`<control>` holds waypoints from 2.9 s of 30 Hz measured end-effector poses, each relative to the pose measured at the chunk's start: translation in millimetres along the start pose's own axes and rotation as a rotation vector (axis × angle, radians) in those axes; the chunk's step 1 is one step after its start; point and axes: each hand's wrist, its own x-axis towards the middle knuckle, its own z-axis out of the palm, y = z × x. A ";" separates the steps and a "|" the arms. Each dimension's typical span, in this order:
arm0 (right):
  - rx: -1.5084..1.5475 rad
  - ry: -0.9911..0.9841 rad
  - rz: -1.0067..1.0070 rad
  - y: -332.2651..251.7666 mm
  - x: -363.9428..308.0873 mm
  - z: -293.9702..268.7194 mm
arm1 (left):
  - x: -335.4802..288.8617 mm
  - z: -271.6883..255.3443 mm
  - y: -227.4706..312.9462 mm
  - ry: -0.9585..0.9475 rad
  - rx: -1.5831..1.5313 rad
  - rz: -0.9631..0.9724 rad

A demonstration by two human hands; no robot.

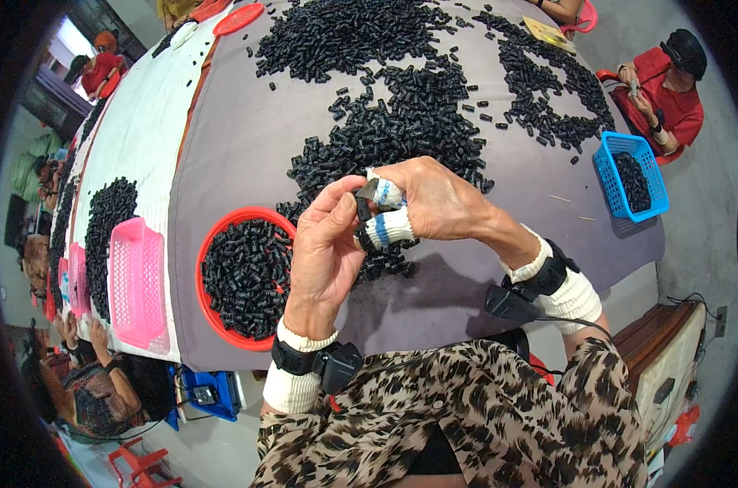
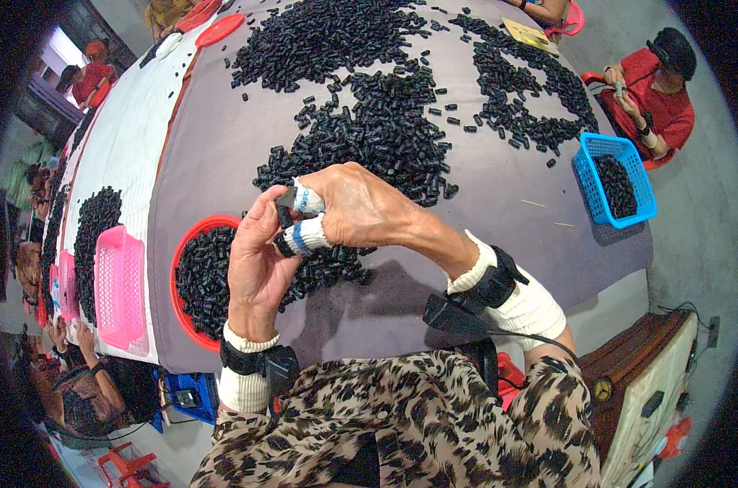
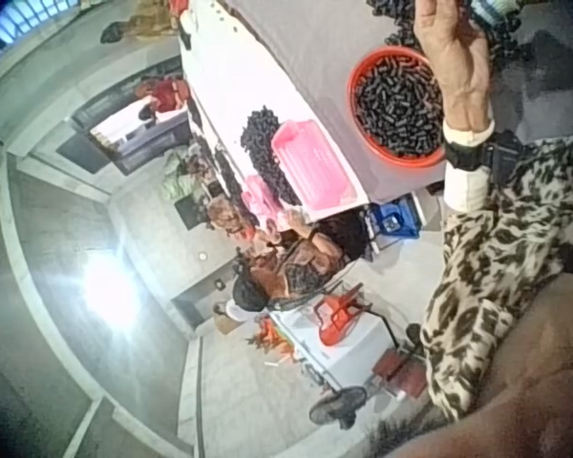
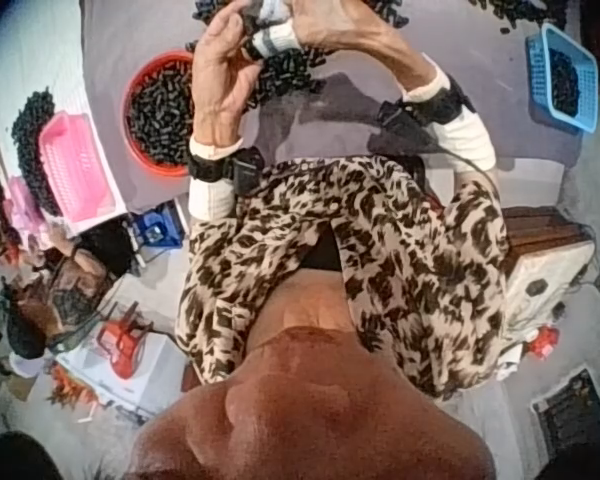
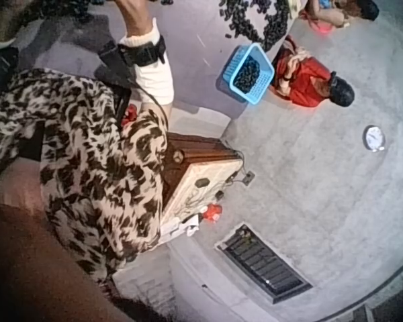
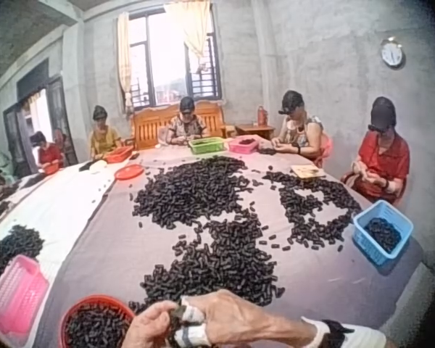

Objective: Sorting small black plastic shoe components from a pile on the table into a small container.

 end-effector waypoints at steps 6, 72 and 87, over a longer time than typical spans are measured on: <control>-0.052 -0.001 0.019 -1.6 -1.3 -0.2 | 0.2 -5.8 -1.0 -0.043 -0.002 -0.015; 0.444 0.424 0.540 107.5 -82.7 -25.8 | 40.6 -63.1 -40.6 0.134 1.726 0.264; 0.592 0.502 0.471 110.9 -85.9 -30.2 | 95.0 -76.8 -59.5 -0.137 2.183 0.424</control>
